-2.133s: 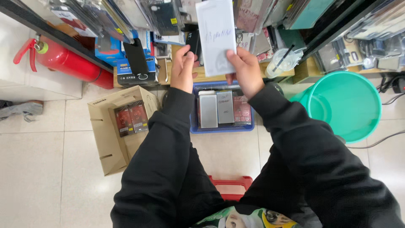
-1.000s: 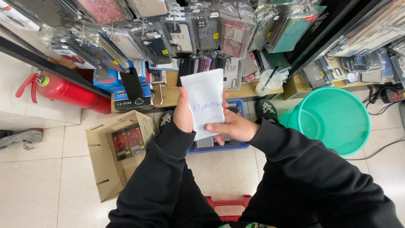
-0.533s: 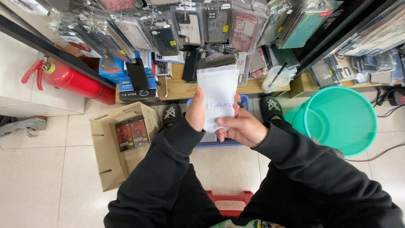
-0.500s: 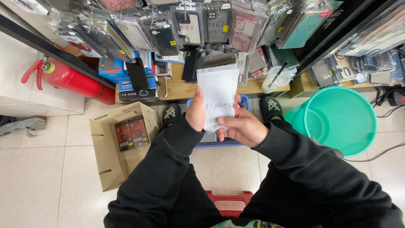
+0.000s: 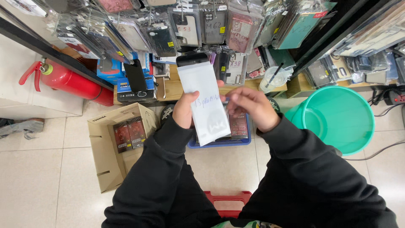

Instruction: The person sits on a low stool and unpacks several phone screen protectors from their packaging. They peel off the protective films and apply the screen protectors to different smartphones, smoothing them out with their fingers.

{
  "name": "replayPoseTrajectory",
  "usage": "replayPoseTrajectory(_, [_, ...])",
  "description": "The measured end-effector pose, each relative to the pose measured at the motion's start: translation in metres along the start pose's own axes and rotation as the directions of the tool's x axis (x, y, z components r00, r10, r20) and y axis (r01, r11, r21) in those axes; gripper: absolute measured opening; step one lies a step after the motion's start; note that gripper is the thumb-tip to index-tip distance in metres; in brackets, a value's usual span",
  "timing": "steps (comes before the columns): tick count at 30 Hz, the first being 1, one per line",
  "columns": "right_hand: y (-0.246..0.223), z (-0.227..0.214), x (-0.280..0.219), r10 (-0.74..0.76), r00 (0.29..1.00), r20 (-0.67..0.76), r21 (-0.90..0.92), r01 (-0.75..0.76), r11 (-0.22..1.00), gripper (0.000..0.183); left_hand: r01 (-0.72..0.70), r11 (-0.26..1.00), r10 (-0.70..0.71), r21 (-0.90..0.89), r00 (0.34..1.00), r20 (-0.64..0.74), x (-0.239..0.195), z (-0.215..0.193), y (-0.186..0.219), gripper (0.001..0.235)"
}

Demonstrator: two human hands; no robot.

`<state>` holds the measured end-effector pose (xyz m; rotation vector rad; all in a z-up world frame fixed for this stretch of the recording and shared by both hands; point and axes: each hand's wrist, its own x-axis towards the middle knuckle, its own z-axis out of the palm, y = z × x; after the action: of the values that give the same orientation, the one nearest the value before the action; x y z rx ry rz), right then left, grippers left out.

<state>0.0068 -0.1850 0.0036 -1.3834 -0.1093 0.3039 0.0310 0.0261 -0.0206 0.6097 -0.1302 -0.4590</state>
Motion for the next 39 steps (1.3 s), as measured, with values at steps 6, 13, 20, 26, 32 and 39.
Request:
replayPoseTrajectory(6, [-0.02,-0.002,0.002,-0.159,0.936,0.316,0.514,-0.028,0.858,0.07,0.381,0.907,-0.359,-0.178,0.922,0.147,-0.036,0.06,-0.038,0.056])
replayPoseTrajectory(13, [-0.024,0.004,-0.008,-0.204,0.9,0.385,0.629,-0.094,0.772,0.092,0.504,0.843,-0.429,-0.185,0.84,0.333,-0.045,0.061,-0.051,0.055])
replayPoseTrajectory(20, [-0.016,0.002,-0.006,-0.268,0.902,0.339,0.637,-0.011,0.77,0.091,0.556,0.828,-0.465,-0.07,0.751,0.47,-0.042,0.058,-0.05,0.063])
replayPoseTrajectory(26, [-0.02,0.004,-0.01,-0.237,0.918,0.319,0.601,-0.003,0.799,0.093,0.599,0.794,-0.486,-0.102,0.728,0.483,-0.04,0.052,-0.052,0.063])
replayPoseTrajectory(32, [-0.015,0.004,-0.009,-0.242,0.909,0.338,0.612,-0.017,0.79,0.093,0.602,0.791,-0.501,-0.108,0.739,0.45,-0.039,0.046,-0.057,0.057])
replayPoseTrajectory(39, [-0.007,-0.006,-0.008,-0.335,0.88,0.336,0.712,-0.005,0.702,0.08,0.603,0.798,-0.52,0.007,0.682,0.514,-0.032,0.055,-0.051,0.062])
